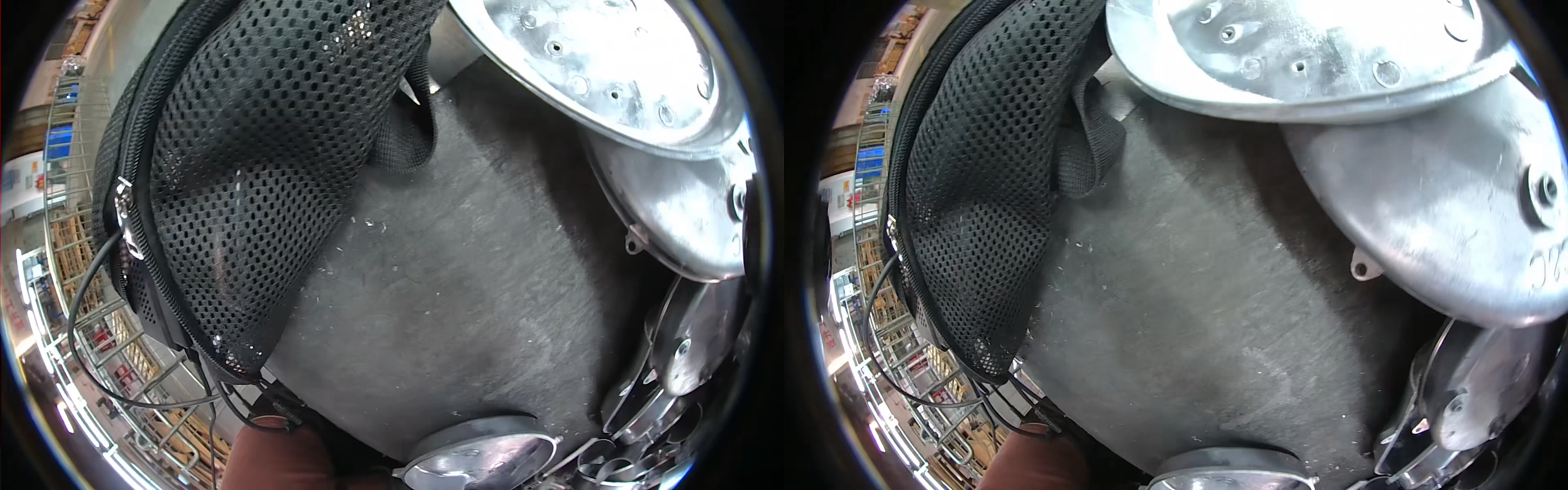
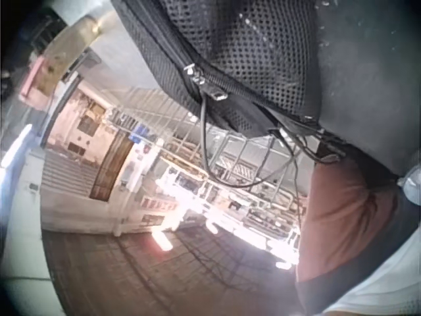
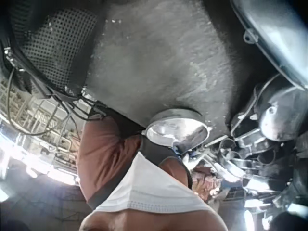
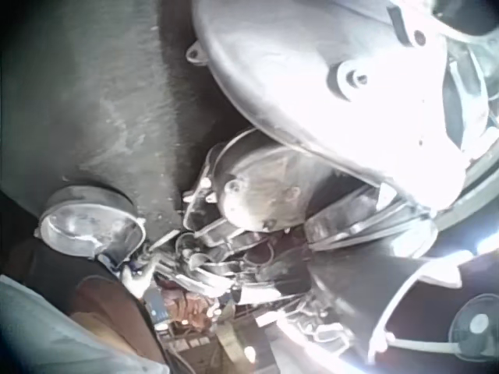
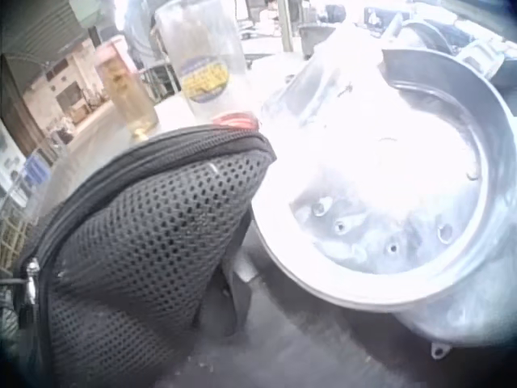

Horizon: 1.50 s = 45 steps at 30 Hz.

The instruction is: The person deburrs metal casing parts, filing the edges and inner surfaces of each piece using a handheld power file tool.

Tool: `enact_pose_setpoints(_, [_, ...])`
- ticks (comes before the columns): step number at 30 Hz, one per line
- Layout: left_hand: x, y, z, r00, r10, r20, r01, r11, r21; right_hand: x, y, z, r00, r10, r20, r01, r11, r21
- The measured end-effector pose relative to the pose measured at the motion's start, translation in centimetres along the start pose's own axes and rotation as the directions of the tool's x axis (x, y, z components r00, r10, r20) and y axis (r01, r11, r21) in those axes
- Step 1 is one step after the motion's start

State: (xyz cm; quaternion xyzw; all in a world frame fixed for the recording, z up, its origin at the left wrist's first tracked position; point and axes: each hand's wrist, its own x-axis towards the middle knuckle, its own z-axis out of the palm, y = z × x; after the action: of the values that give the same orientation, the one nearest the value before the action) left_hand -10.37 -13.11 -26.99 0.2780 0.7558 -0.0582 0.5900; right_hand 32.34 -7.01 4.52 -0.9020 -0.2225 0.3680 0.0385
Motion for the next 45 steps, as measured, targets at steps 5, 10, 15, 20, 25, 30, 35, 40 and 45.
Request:
enact_pose_setpoints(5, [-1.9, 1.1, -0.5, 0.999, 0.02, -0.028, -0.02, 1.0, 0.003, 1.7, -2.0, -0.3, 0.961, -0.204, 0.188, 0.18, 0.974, 0.137])
enact_pose_setpoints(10, [0.6, 1.1, -2.4, 0.989, 0.135, -0.059, -0.131, 0.989, 0.072, 3.3, -3.0, 3.8, 0.805, -0.563, 0.186, 0.476, 0.8, 0.365])
enact_pose_setpoints(15, [1.1, 4.5, -5.5, 0.936, 0.343, -0.083, -0.318, 0.921, 0.225, 3.2, -3.2, 6.8, 0.817, -0.564, 0.119, 0.423, 0.727, 0.541])
enact_pose_setpoints(20, [-12.1, 9.5, -10.3, 0.68, 0.615, -0.4, -0.401, 0.768, 0.498, 0.9, -4.1, 5.6, 0.779, -0.613, 0.134, 0.358, 0.61, 0.707])
enact_pose_setpoints(25, [-22.5, 15.1, -12.8, 0.224, 0.899, -0.377, -0.903, 0.337, 0.267, -0.7, -5.3, 5.8, 0.794, -0.604, 0.068, 0.437, 0.646, 0.627])
enact_pose_setpoints(30, [-19.4, 23.9, -11.5, -0.138, 0.987, -0.076, -0.726, -0.049, 0.686, -1.3, -5.4, 6.7, 0.845, -0.535, -0.002, 0.399, 0.627, 0.669])
enact_pose_setpoints(35, [-15.9, 26.4, -11.9, -0.237, 0.969, -0.066, -0.77, -0.146, 0.621, -1.5, -5.7, 6.8, 0.827, -0.562, -0.024, 0.433, 0.608, 0.666])
enact_pose_setpoints(40, [-14.6, 24.5, -11.1, -0.215, 0.976, -0.018, -0.756, -0.155, 0.636, -0.9, -4.7, 6.7, 0.811, -0.584, 0.013, 0.428, 0.609, 0.668])
enact_pose_setpoints(45, [-16.0, 22.8, -8.8, -0.25, 0.961, -0.121, -0.785, -0.128, 0.607, -3.0, -2.8, 4.8, 0.686, -0.718, 0.116, 0.445, 0.541, 0.714])
